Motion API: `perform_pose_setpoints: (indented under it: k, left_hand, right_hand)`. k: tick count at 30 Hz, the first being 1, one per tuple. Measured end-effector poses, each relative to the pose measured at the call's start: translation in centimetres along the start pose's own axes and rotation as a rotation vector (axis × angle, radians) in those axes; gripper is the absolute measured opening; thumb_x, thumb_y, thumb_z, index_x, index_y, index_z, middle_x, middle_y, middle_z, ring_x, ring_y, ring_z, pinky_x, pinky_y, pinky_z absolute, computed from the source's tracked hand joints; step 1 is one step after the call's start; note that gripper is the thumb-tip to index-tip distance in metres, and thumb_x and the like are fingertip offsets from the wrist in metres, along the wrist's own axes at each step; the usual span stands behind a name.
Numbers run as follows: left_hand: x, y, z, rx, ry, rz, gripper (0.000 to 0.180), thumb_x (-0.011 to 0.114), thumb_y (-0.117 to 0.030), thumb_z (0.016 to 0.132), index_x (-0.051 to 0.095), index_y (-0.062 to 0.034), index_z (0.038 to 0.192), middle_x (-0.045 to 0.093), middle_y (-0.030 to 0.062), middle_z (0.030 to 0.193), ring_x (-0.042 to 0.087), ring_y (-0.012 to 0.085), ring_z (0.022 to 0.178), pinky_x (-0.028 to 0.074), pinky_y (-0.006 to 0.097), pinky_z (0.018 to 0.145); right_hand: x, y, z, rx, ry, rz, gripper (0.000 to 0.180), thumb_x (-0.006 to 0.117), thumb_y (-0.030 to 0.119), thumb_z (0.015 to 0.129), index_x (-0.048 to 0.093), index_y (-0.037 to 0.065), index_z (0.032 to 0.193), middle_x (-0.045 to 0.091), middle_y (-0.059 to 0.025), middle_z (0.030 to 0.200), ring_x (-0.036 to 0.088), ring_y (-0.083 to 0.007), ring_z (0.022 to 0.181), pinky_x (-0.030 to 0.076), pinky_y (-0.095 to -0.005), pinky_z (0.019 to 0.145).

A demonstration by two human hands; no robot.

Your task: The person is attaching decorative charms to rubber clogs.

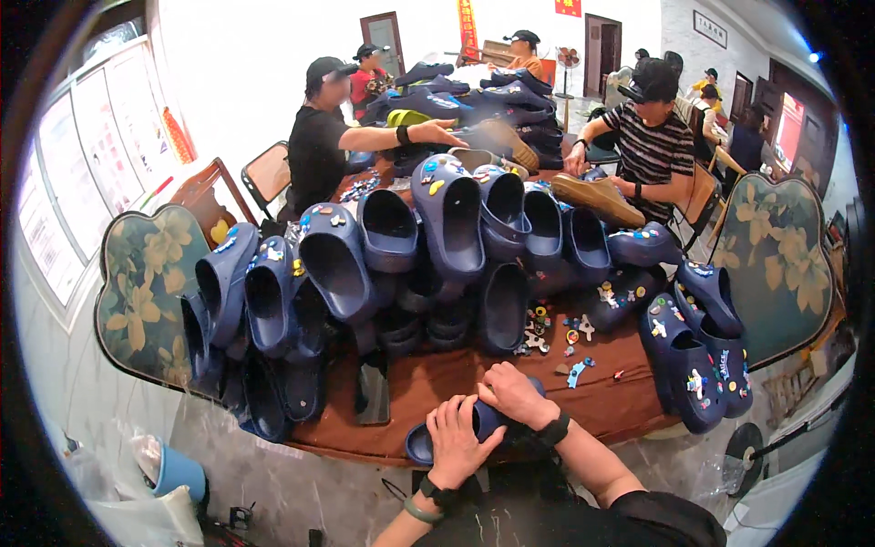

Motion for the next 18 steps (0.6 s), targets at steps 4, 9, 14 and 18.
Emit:
perform_pose_setpoints:
  k: [4, 9, 14, 18]
  left_hand:
    - [-0.2, -0.1, 0.1, -0.01, 0.011, 0.005, 0.077, 0.082, -0.039, 0.072, 0.046, -0.0071, 0.132, 0.049, 0.0145, 0.126, 0.045, 0.0351, 0.12, 0.032, 0.049, 0.102]
    - [-0.1, -0.3, 0.1, 0.018, 0.003, 0.007, 0.076, 0.082, -0.04, 0.073, 0.046, -0.0064, 0.131, 0.05, 0.0149, 0.125, 0.045, 0.0353, 0.119, 0.032, 0.049, 0.103]
    - [-0.3, -0.2, 0.2, -0.028, 0.029, 0.006, 0.074, 0.081, -0.041, 0.075, 0.046, -0.0053, 0.13, 0.05, 0.0152, 0.125, 0.045, 0.0356, 0.119, 0.031, 0.049, 0.103]
    - [0.0, -0.6, 0.7, -0.03, 0.01, 0.007, 0.071, 0.079, -0.042, 0.077, 0.048, -0.0058, 0.13, 0.049, 0.0141, 0.125, 0.045, 0.034, 0.119, 0.031, 0.049, 0.103]
  right_hand:
    - [-0.4, 0.9, 0.4, -0.132, -0.045, -0.15, 0.016, 0.064, 0.015, 0.089, 0.061, 0.002, 0.079, 0.059, -0.0143, 0.082, 0.057, -0.0323, 0.079, 0.047, -0.0428, 0.07]
    - [-1.1, -0.9, 0.5, 0.258, -0.207, 0.217, 0.026, 0.066, 0.022, 0.092, 0.062, 0.002, 0.076, 0.061, -0.0164, 0.073, 0.06, -0.036, 0.067, 0.048, -0.0446, 0.061]
    - [-4.0, -2.8, -2.3, 0.333, -0.353, 0.243, 0.022, 0.073, 0.023, 0.087, 0.065, 0.003, 0.082, 0.061, -0.014, 0.082, 0.061, -0.0322, 0.08, 0.05, -0.0416, 0.068]
    - [-5.0, -7.2, -6.1, 0.542, -0.457, 0.212, 0.019, 0.074, 0.017, 0.085, 0.062, 0.002, 0.08, 0.06, -0.0133, 0.082, 0.057, -0.0321, 0.077, 0.047, -0.0409, 0.07]
Point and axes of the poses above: each hand's wrist, its own z-axis towards the middle knuckle, its own x-axis out of the palm, y = z × x, the point moved 4 cm from there along z, towards the middle knuckle
